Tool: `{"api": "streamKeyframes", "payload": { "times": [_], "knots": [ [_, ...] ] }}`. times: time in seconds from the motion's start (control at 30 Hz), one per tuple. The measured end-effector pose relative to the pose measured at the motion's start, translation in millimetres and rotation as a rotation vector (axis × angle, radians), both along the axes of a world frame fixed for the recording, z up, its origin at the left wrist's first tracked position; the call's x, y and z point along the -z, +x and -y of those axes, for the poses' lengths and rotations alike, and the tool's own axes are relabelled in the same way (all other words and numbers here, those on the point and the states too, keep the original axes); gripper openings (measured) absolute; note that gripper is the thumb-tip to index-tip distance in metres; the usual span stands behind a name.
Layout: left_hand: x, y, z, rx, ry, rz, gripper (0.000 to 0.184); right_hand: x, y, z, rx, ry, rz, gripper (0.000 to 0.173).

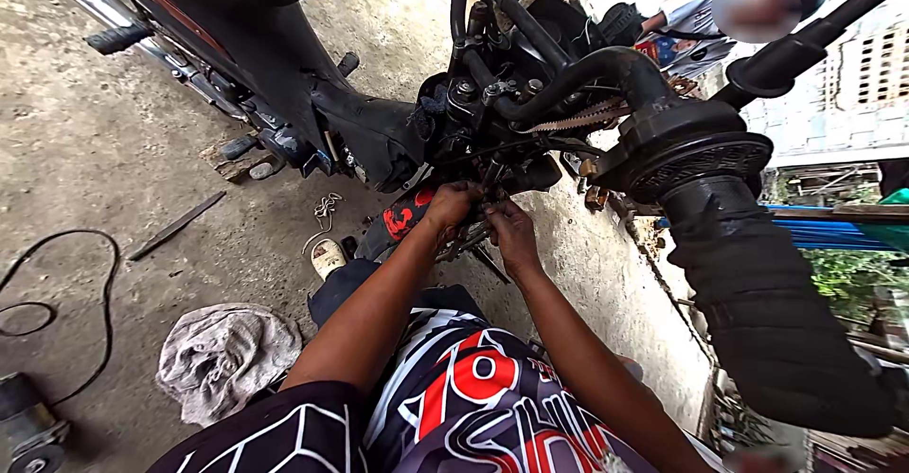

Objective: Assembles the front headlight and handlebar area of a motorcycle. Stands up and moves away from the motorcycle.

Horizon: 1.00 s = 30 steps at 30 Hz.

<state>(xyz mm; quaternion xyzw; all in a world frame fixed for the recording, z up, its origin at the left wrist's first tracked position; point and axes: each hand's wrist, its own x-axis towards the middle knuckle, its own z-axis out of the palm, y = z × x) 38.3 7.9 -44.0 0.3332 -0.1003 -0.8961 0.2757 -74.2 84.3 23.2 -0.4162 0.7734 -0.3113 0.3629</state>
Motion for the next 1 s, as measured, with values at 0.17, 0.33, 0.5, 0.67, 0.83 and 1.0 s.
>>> {"api": "streamKeyframes", "payload": {
  "times": [0.17,0.33,0.5,0.67,0.83,1.0],
  "knots": [
    [1,8,1,0.046,-0.075,0.054,0.016,5,6,24,0.398,0.089,0.27,0.017],
    [0,14,5,0.149,-0.215,0.13,0.013,12,8,46,0.568,0.09,0.451,0.015],
    [3,13,11,0.112,-0.173,0.148,0.017,12,6,52,0.575,0.092,0.496,0.007],
    [1,0,22,0.097,-0.158,0.221,0.023,12,4,52,0.554,0.111,0.461,0.007],
    [-3,-3,27,0.088,-0.125,0.232,0.015,9,3,50,0.557,0.13,0.429,0.008],
    [-4,-6,21,0.047,-0.004,0.134,0.02,-3,-5,46,0.563,0.207,0.437,0.006]
  ]
}}
